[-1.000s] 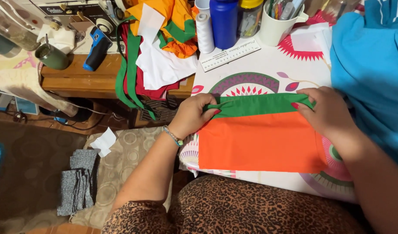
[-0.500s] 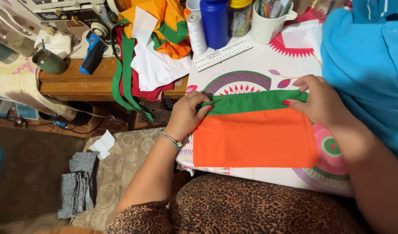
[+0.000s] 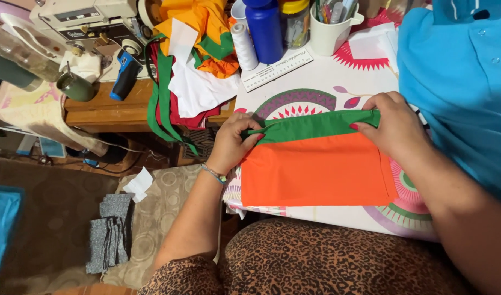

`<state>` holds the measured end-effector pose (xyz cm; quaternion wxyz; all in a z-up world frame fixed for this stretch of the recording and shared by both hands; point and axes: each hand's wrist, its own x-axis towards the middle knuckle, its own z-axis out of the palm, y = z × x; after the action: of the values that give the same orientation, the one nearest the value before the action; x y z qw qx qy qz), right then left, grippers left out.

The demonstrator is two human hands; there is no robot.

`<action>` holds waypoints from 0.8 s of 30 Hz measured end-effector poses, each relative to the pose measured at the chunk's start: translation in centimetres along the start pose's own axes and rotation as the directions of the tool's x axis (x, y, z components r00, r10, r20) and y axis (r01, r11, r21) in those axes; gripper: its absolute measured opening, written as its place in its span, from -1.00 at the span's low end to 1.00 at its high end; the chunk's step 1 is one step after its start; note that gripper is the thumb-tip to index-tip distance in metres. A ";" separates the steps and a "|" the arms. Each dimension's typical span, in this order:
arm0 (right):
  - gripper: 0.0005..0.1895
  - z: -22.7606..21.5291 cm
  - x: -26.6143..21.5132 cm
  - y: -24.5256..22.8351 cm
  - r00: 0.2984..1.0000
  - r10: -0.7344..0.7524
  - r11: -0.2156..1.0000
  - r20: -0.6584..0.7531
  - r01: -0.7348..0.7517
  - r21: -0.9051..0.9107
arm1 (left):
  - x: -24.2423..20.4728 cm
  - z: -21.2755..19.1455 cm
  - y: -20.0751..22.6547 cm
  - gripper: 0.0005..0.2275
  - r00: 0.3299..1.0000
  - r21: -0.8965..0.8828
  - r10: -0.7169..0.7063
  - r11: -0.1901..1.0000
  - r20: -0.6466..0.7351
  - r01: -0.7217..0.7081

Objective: The person aligns a green fabric strip on an orange fabric piece and uses scissors to trim the edges. They repeatedly cut the green strip to match the orange fabric, folding and adjusting the pieces as they work.

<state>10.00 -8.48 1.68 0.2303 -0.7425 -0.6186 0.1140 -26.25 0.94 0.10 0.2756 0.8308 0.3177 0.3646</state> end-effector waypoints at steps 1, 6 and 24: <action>-0.61 0.0 -0.1 0.0 1.000 -0.001 1.000 0.002 0.001 0.003 | 0.0 0.0 0.0 -0.89 1.000 0.003 -0.002 1.000 0.001 0.002; -0.67 0.9 -0.6 0.9 0.987 -0.122 0.992 -0.104 0.118 -0.037 | 0.1 0.0 -0.5 -0.83 0.997 0.114 0.068 0.991 0.024 -0.070; -0.82 1.0 -2.2 2.4 0.984 -0.074 0.621 -0.163 0.173 0.764 | 6.0 5.5 5.0 -0.60 0.939 0.405 0.119 0.879 0.324 -0.251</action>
<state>11.18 -10.74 -0.63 0.5695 -0.5321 -0.5446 0.3097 -17.13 0.80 2.93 0.0878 0.9423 0.2664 0.1829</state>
